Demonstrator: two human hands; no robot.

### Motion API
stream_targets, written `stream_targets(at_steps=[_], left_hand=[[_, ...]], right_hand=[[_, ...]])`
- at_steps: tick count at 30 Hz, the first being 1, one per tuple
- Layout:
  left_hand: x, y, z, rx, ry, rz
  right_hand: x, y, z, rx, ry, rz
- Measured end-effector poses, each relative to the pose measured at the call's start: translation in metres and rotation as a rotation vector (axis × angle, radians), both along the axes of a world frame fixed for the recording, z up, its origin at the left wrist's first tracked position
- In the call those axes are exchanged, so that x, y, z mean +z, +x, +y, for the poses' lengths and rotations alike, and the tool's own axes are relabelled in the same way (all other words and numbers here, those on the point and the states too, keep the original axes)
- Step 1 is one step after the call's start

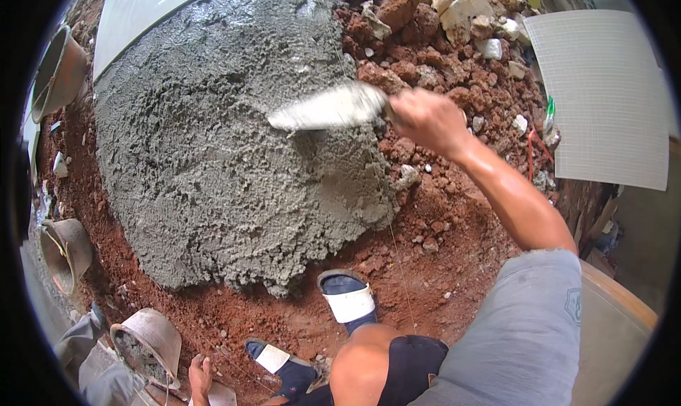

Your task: The person spreads cement on the floor using a trowel, places a large tile onto the cement, and taps it into place with a rubber mallet. The person repeats the process by adding more cement and positioning another tile.

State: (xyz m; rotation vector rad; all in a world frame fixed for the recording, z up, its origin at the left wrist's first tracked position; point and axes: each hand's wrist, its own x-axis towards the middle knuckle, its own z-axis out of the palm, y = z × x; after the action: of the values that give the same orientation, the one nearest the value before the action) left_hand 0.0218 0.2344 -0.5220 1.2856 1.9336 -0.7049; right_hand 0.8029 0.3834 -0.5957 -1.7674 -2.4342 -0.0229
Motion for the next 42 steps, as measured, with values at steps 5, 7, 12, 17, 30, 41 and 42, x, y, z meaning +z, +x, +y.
stream_targets(at_steps=[5, 7, 12, 17, 30, 41, 42], left_hand=[[0.004, 0.005, 0.011, -0.279, -0.101, 0.089], [0.003, 0.007, 0.025, -0.174, 0.064, -0.021], [-0.007, 0.001, 0.038, -0.08, 0.29, -0.121], [-0.017, -0.018, 0.008, -0.105, 0.018, -0.043], [-0.014, 0.003, 0.048, -0.246, 0.05, -0.047], [-0.017, -0.005, 0.026, -0.115, 0.053, -0.151], [-0.018, -0.007, 0.025, -0.091, 0.025, -0.184]], right_hand=[[-0.014, -0.038, 0.123, -0.108, 0.08, 0.013], [-0.019, -0.061, 0.153, -0.175, -0.075, -0.058], [-0.029, -0.048, 0.101, -0.029, -0.08, -0.141], [-0.027, -0.009, -0.059, -0.039, -0.06, -0.032], [-0.016, -0.011, -0.006, -0.31, -0.169, -0.068], [0.032, -0.049, -0.179, -0.413, -0.61, 0.085], [0.042, -0.052, -0.188, -0.382, -0.609, 0.113]])
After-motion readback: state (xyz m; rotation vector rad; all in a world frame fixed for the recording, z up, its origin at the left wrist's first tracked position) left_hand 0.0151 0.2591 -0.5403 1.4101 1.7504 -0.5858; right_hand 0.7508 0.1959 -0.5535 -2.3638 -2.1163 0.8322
